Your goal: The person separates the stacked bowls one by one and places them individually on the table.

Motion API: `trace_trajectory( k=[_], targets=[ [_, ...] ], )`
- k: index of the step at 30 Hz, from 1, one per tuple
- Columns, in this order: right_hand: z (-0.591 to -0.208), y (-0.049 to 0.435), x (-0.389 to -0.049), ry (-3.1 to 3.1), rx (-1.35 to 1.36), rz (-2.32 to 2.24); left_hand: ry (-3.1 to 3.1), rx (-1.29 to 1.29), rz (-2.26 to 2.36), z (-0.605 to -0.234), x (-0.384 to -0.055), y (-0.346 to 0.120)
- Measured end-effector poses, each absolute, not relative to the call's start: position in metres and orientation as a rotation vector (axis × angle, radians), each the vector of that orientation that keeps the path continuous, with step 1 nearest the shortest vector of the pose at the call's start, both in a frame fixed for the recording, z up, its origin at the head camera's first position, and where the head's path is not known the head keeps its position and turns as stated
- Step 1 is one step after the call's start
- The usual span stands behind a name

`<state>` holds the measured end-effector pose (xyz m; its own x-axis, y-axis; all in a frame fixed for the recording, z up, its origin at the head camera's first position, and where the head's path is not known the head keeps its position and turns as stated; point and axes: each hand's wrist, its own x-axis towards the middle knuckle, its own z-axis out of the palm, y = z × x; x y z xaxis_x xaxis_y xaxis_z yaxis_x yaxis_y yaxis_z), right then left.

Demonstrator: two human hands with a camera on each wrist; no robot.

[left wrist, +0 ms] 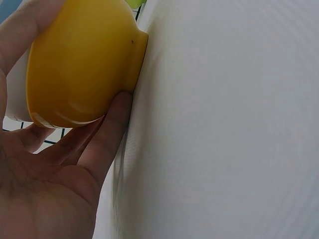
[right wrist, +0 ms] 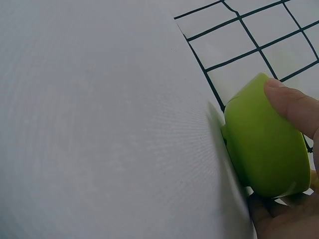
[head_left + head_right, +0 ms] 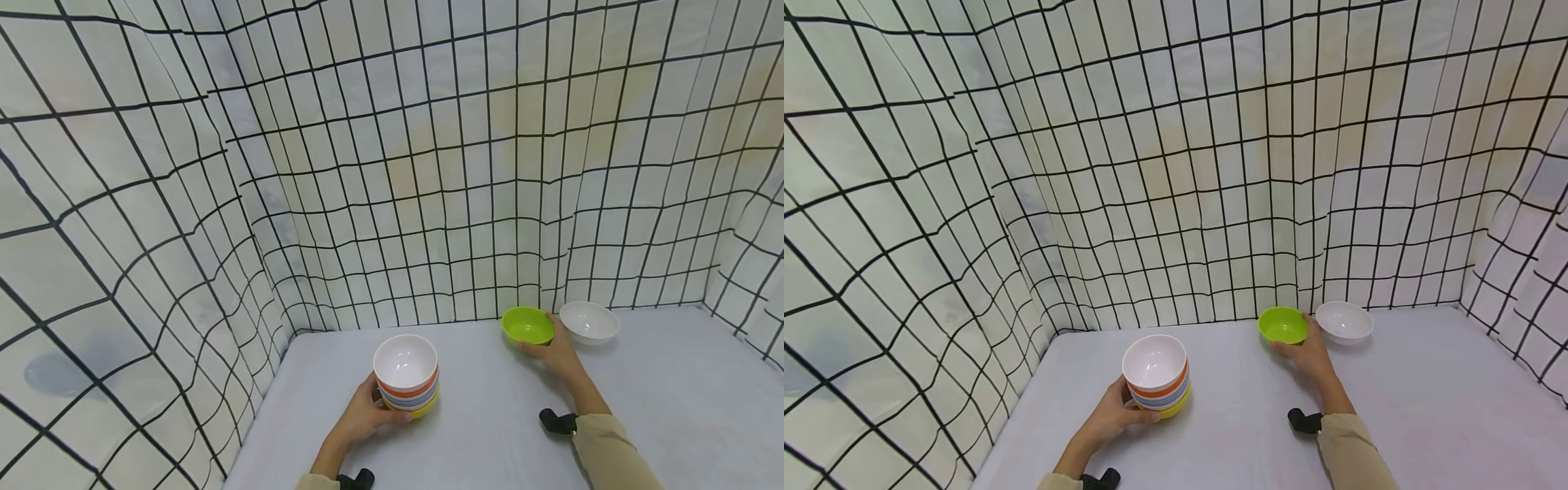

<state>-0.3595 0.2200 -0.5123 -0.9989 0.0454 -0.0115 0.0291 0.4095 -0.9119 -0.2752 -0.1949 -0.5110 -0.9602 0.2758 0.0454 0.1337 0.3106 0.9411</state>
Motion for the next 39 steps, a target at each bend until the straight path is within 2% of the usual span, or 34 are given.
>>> trace_trajectory(
  k=[28, 39],
  targets=[
    [-0.511, 0.219, -0.359, -2.631, -0.075, 1.647, 2.422, 0.402, 1.748, -0.513, -0.274, -0.194],
    [-0.494, 0.212, -0.353, -2.684, -0.119, 1.577, 2.427, 0.413, 1.751, -0.512, -0.275, -0.195]
  ],
)
